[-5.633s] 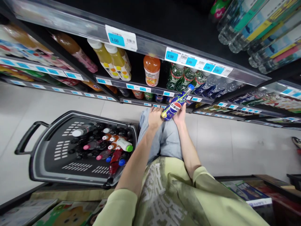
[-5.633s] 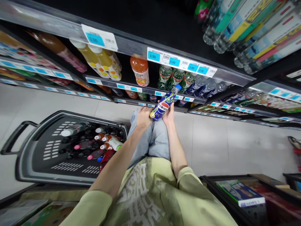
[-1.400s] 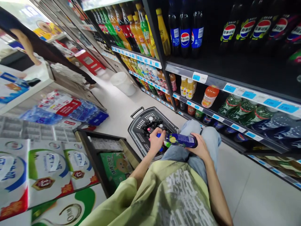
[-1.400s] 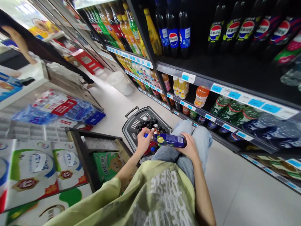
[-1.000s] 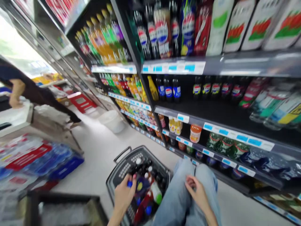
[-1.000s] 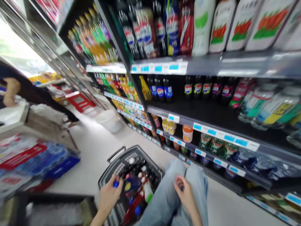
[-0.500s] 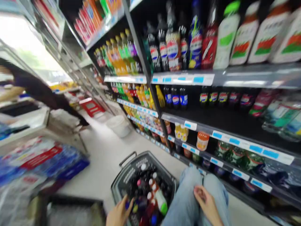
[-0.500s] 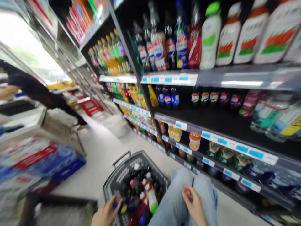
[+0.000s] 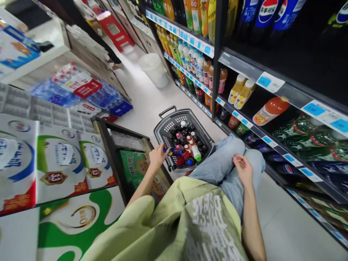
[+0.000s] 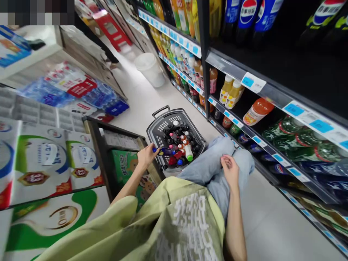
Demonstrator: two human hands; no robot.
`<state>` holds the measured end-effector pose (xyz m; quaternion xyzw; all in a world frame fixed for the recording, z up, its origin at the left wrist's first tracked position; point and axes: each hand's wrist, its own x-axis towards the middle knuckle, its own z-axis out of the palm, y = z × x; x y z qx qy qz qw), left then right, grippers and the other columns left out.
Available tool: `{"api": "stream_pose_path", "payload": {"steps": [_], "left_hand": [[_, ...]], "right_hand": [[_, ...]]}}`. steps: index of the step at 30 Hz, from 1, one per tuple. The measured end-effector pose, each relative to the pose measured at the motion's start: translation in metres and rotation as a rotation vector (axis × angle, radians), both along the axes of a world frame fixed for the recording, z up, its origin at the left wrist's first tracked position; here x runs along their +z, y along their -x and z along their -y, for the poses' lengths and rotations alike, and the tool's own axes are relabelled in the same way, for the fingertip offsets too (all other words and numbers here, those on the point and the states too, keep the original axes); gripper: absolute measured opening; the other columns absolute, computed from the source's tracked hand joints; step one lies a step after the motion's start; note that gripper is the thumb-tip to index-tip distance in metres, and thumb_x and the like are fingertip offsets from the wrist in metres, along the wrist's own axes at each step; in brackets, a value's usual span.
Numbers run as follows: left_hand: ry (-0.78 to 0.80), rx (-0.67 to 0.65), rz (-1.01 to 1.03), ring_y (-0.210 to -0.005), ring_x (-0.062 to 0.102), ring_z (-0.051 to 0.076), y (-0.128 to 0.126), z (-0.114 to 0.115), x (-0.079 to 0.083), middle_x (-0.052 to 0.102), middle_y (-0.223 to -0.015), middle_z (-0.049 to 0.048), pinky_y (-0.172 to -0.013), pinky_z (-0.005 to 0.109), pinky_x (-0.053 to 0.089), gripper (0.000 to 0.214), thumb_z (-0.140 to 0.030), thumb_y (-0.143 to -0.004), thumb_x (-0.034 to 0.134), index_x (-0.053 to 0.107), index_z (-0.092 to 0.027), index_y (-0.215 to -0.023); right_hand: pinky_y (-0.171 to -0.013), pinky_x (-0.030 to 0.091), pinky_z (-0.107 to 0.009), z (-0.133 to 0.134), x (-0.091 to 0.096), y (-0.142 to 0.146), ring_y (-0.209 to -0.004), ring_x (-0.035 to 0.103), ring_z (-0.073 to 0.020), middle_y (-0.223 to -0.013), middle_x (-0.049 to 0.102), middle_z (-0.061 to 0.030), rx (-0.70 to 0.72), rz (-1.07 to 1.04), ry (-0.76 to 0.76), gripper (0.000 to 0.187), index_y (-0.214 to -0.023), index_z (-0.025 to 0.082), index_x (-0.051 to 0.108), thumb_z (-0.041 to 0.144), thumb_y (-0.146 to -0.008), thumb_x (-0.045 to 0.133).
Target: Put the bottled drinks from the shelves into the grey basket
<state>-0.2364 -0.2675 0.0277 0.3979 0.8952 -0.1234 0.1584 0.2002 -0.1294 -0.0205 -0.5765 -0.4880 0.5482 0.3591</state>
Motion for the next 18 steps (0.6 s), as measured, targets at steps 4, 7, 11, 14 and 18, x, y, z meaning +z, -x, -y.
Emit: {"api": "stream_pose_path", "payload": {"steps": [4, 7, 11, 14, 18], "left_hand": [[0.038, 0.023, 0.039, -0.105, 0.074, 0.029, -0.003, 0.005, -0.012, 0.078, -0.124, 0.0149, -0.075, 0.029, 0.04, 0.042, -0.055, -0.111, 0.047, 0.067, -0.02, -0.121], [0.053, 0.068, 0.044, -0.105, 0.073, 0.03, -0.003, 0.005, -0.015, 0.078, -0.123, 0.0156, -0.078, 0.029, 0.041, 0.043, -0.056, -0.11, 0.047, 0.067, -0.019, -0.122], [0.039, 0.048, 0.07, -0.104, 0.073, 0.031, -0.006, 0.002, -0.014, 0.077, -0.124, 0.0169, -0.079, 0.031, 0.041, 0.045, -0.055, -0.11, 0.046, 0.067, -0.018, -0.124], [0.019, -0.005, 0.073, -0.104, 0.072, 0.031, -0.013, -0.004, -0.013, 0.077, -0.124, 0.0175, -0.076, 0.031, 0.039, 0.046, -0.056, -0.111, 0.044, 0.067, -0.018, -0.122], [-0.001, -0.061, 0.035, -0.105, 0.072, 0.03, -0.022, -0.02, -0.012, 0.078, -0.118, 0.0159, -0.069, 0.03, 0.033, 0.046, -0.056, -0.11, 0.044, 0.068, -0.018, -0.12]], "right_hand": [[-0.093, 0.065, -0.045, -0.001, 0.002, 0.001, -0.093, 0.077, -0.0261, -0.105, 0.081, -0.0138, -0.013, 0.003, 0.008, 0.056, -0.112, 0.019, 0.075, 0.065, -0.081, 0.085], [-0.091, 0.065, -0.043, -0.002, 0.003, 0.001, -0.092, 0.077, -0.0254, -0.102, 0.081, -0.0127, -0.027, 0.0, 0.023, 0.056, -0.11, 0.018, 0.075, 0.065, -0.08, 0.086], [-0.088, 0.065, -0.042, -0.003, 0.005, 0.003, -0.091, 0.076, -0.025, -0.099, 0.08, -0.0119, -0.033, 0.013, 0.02, 0.055, -0.109, 0.019, 0.075, 0.065, -0.081, 0.085], [-0.085, 0.065, -0.041, -0.003, 0.008, 0.005, -0.089, 0.076, -0.0247, -0.096, 0.08, -0.0107, -0.033, 0.016, 0.015, 0.052, -0.108, 0.021, 0.075, 0.065, -0.081, 0.084], [-0.081, 0.064, -0.038, -0.006, 0.01, 0.009, -0.083, 0.075, -0.0221, -0.092, 0.079, -0.0076, -0.063, -0.007, 0.031, 0.047, -0.104, 0.022, 0.076, 0.061, -0.079, 0.087]]}}
